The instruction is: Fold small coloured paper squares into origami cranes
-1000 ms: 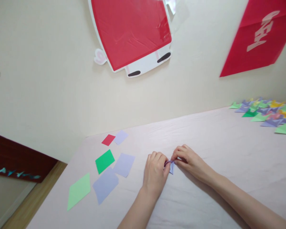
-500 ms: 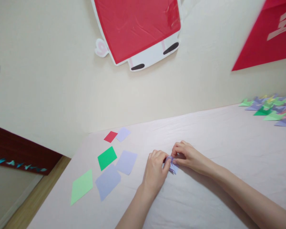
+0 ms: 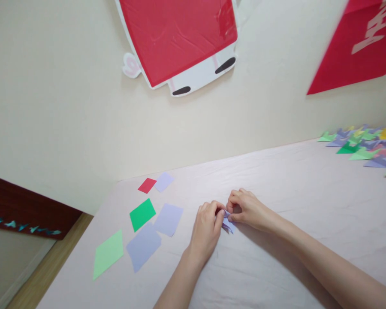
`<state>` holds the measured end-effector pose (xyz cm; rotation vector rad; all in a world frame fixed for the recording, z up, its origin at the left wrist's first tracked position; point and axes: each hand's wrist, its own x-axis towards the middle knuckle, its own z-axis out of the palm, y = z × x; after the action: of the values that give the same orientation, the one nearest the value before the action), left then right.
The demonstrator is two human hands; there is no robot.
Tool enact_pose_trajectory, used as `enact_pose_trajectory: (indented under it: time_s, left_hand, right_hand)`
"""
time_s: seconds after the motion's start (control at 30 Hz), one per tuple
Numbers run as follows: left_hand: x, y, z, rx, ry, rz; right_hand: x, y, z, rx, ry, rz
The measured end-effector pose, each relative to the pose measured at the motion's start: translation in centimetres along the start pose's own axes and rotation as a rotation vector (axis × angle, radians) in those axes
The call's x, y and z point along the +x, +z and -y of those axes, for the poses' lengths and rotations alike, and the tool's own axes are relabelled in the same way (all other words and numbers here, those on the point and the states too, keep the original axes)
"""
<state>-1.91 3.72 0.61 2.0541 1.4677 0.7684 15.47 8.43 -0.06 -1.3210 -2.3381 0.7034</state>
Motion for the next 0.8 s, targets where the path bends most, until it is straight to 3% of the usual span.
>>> enact_pose_trajectory:
  time_s: [0.2, 0.4, 0.57, 0.8]
  left_hand:
    - [-0.1, -0.4, -0.4, -0.035, 0.013, 0.02]
    - [0.4, 0.5, 0.1, 0.043, 0.039, -0.04]
    - [0.5, 0.7, 0.1, 0.025, 0.02, -0.044]
    - [0.3, 0.6, 0.0, -0.12, -0.009, -0.088]
  right_hand:
    - [0.5, 0.2, -0.3, -0.002, -0.003, -0.006]
    - [0.3, 0.0, -0.3, -0.001, -0.018, -0.008]
    - [-0.2, -0.4, -0.5, 0.114, -0.062, 0.012]
    - [-0.9, 0.0, -0.1, 0.123, -0.079, -0.045]
